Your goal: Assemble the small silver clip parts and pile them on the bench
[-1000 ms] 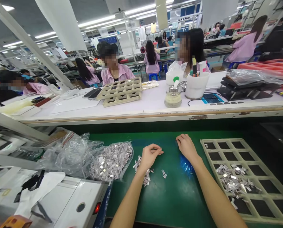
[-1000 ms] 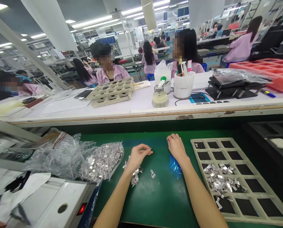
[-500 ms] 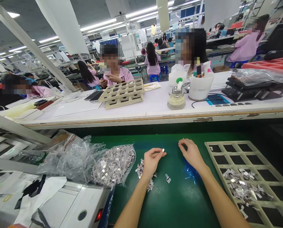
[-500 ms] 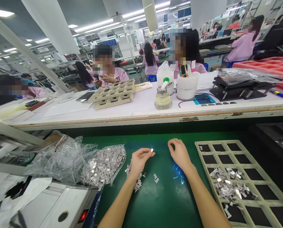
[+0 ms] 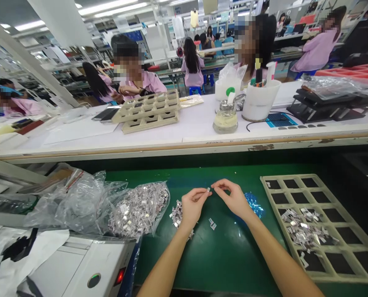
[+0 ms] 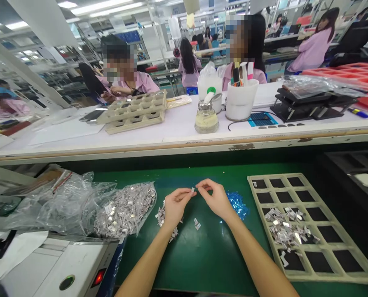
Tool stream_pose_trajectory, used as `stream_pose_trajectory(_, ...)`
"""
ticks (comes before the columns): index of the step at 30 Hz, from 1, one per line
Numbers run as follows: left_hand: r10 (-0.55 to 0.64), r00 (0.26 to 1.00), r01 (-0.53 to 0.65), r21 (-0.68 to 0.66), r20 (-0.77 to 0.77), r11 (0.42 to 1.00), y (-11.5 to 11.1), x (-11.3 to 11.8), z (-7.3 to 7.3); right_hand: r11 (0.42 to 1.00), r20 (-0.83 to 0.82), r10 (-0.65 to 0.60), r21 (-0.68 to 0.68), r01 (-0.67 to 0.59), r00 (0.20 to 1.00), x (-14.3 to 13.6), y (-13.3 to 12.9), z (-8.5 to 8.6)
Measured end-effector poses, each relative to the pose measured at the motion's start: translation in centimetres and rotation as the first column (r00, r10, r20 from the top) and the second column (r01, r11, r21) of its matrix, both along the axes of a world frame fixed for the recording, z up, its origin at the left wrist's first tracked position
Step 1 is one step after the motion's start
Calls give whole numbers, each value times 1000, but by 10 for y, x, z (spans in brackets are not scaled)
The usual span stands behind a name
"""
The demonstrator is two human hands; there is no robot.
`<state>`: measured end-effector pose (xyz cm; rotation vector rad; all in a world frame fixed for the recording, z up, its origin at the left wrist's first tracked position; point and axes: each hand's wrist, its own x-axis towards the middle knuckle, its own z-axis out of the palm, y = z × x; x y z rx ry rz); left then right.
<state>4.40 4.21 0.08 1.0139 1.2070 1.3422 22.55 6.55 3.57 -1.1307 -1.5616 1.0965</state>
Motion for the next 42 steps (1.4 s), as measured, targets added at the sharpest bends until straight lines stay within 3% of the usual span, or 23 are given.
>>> stream_pose_trajectory(10, 20, 999, -18, 72, -25, 997, -7, 0, 5, 998, -48, 16, -56, -18, 999, -5, -5, 8)
stream_pose_trajectory(18, 18, 999, -15, 73, -38, 997, -8, 2, 1, 997, -103, 48, -57, -54, 994, -12, -6, 7)
stream_pose_trajectory(31, 19, 998, -15, 66, -59, 998, -9, 3, 3, 999, -60, 31, -16, -32, 998, -14, -7, 2)
stream_pose_trajectory(38, -22, 995, 29, 65, -96, 997, -10, 5, 4, 999, -36, 43, -17, -44, 998, -11, -5, -1)
stream_pose_trajectory(42, -145, 970, 155, 38, -194, 987, -7, -8, 14, 997, 60, 57, 45, -60, 997, -7, -4, -1)
